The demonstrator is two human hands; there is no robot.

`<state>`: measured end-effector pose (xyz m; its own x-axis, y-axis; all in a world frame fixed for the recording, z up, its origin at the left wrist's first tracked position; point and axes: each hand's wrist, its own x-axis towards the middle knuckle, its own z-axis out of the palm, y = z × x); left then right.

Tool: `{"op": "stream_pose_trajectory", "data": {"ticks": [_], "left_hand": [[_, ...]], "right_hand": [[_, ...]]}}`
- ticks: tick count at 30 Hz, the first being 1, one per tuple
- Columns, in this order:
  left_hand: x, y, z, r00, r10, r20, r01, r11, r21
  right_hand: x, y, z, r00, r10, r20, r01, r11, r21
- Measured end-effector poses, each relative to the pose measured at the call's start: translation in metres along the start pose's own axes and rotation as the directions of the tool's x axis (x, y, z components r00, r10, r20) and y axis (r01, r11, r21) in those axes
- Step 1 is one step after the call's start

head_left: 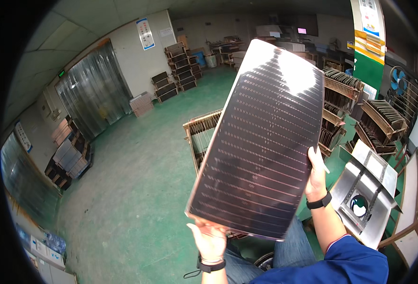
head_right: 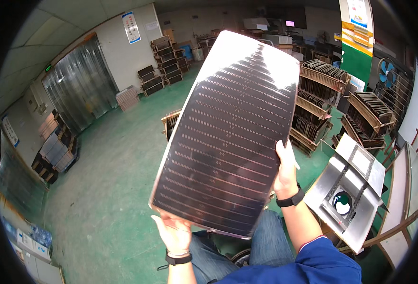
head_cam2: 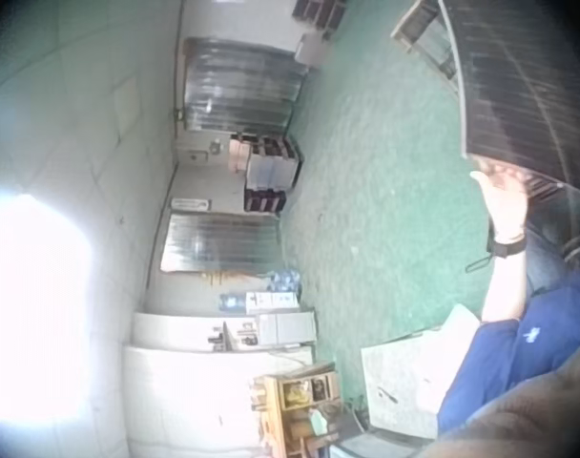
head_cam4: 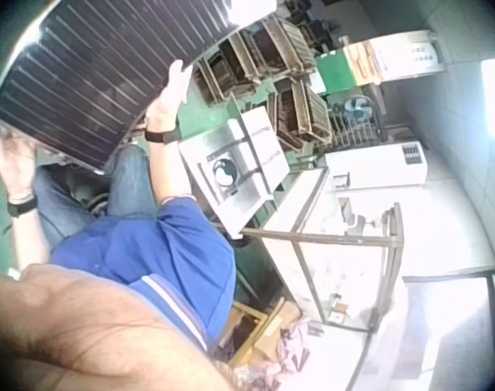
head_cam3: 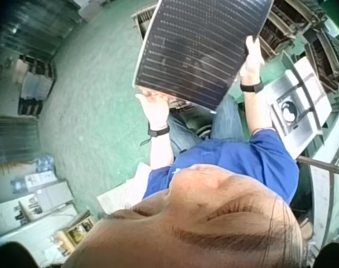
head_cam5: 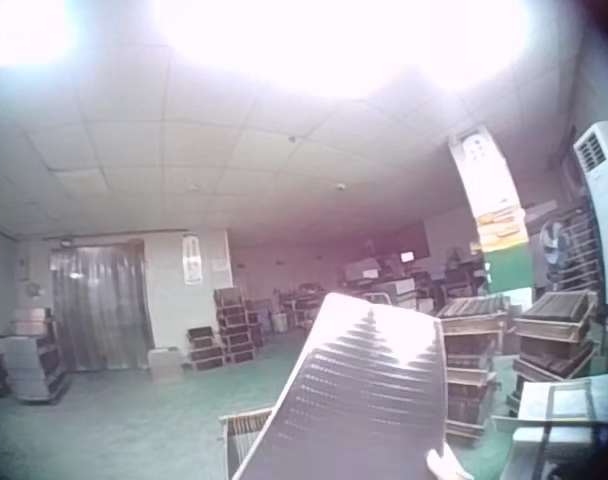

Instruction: Inspecting and marking specific locations on electronic LED panels with a pen.

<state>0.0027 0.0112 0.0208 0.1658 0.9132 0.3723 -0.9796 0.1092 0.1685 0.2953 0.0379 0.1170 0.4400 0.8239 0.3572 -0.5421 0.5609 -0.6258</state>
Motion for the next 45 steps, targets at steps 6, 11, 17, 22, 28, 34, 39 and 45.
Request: {"op": "stream_pose_trajectory", "data": {"ticks": [6,11,17,22,28,34,39,45], "left_hand": [[-0.012,-0.028,0.025,0.871,-0.033,-0.489,0.173,0.954,0.244],[-0.015,-0.003,0.025,0.877,0.11,-0.468,0.12,0.892,0.436],[-0.027,0.05,0.0,0.85,0.314,-0.423,0.028,0.775,0.631],[-0.032,0.072,-0.007,0.804,0.423,-0.418,0.044,0.658,0.751],[-0.042,0.09,-0.01,0.776,0.497,-0.389,0.071,0.544,0.836],[-0.054,0.107,-0.021,0.759,0.537,-0.367,0.09,0.471,0.877],[-0.061,0.112,-0.019,0.759,0.541,-0.363,0.115,0.438,0.892],[-0.056,0.114,-0.007,0.727,0.62,-0.295,0.01,0.42,0.907]], "right_hand": [[-0.018,0.017,-0.017,0.969,0.163,0.187,-0.179,0.981,0.073],[0.023,-0.021,-0.082,0.93,0.022,0.367,-0.117,0.964,0.24],[0.021,-0.048,-0.131,0.999,-0.015,-0.029,0.017,0.996,0.089],[0.006,-0.056,-0.132,1.0,0.023,-0.006,-0.023,0.997,-0.068],[-0.001,-0.062,-0.105,0.996,0.076,-0.044,-0.088,0.916,-0.392],[-0.013,-0.071,-0.104,0.961,0.268,0.066,-0.181,0.792,-0.583],[-0.024,-0.073,-0.091,0.944,0.305,0.127,-0.195,0.826,-0.529],[-0.023,-0.079,-0.086,0.985,0.124,0.124,-0.025,0.798,-0.602]]}}
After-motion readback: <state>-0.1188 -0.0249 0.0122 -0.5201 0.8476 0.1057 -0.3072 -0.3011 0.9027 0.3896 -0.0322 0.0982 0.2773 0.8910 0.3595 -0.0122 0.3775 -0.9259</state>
